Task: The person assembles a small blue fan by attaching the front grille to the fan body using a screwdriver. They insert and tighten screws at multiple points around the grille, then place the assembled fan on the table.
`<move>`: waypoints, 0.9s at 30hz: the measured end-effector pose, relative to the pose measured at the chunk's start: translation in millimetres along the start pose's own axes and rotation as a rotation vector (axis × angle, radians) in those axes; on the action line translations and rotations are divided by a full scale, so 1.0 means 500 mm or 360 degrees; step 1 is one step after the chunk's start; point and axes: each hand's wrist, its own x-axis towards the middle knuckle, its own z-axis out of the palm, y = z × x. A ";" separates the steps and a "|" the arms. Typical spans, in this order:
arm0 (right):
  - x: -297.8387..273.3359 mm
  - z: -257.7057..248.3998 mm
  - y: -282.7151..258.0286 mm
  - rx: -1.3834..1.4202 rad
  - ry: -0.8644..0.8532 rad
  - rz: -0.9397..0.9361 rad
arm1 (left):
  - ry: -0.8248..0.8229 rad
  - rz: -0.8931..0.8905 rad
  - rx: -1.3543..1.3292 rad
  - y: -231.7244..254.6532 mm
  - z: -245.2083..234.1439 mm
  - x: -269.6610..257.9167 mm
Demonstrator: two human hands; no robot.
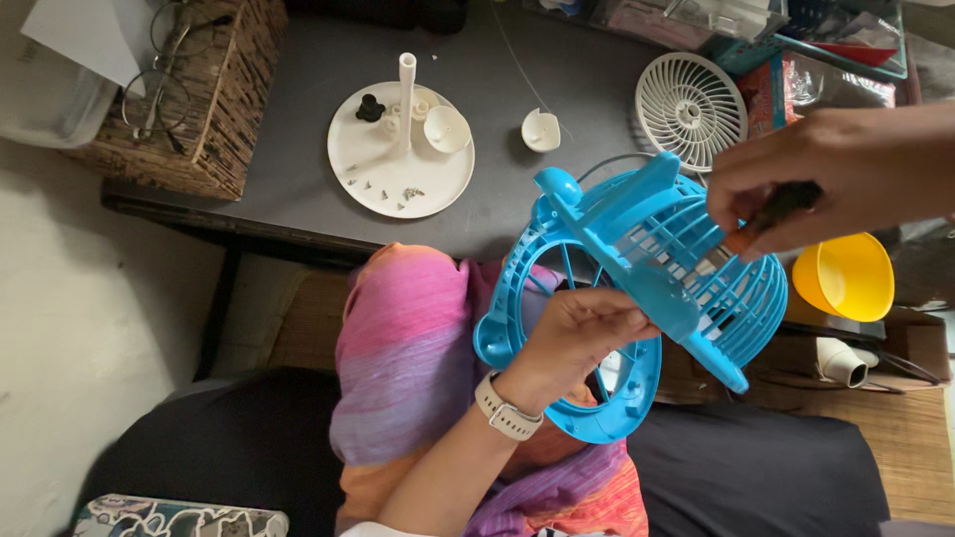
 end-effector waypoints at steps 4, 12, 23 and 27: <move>0.017 0.020 0.004 0.0181 0.0192 -0.0094 | -0.0016 -0.0003 0.0021 0.010 0.006 -0.002; 0.025 0.016 0.013 0.0100 0.0076 0.0018 | 0.0002 -0.0004 0.0051 0.008 0.013 -0.001; 0.023 0.021 0.017 0.0312 0.0083 0.0055 | -0.0022 -0.0007 0.0011 0.007 0.010 0.000; 0.023 0.018 0.009 0.0347 0.0135 0.0006 | -0.0027 0.0001 0.0021 0.007 0.009 -0.001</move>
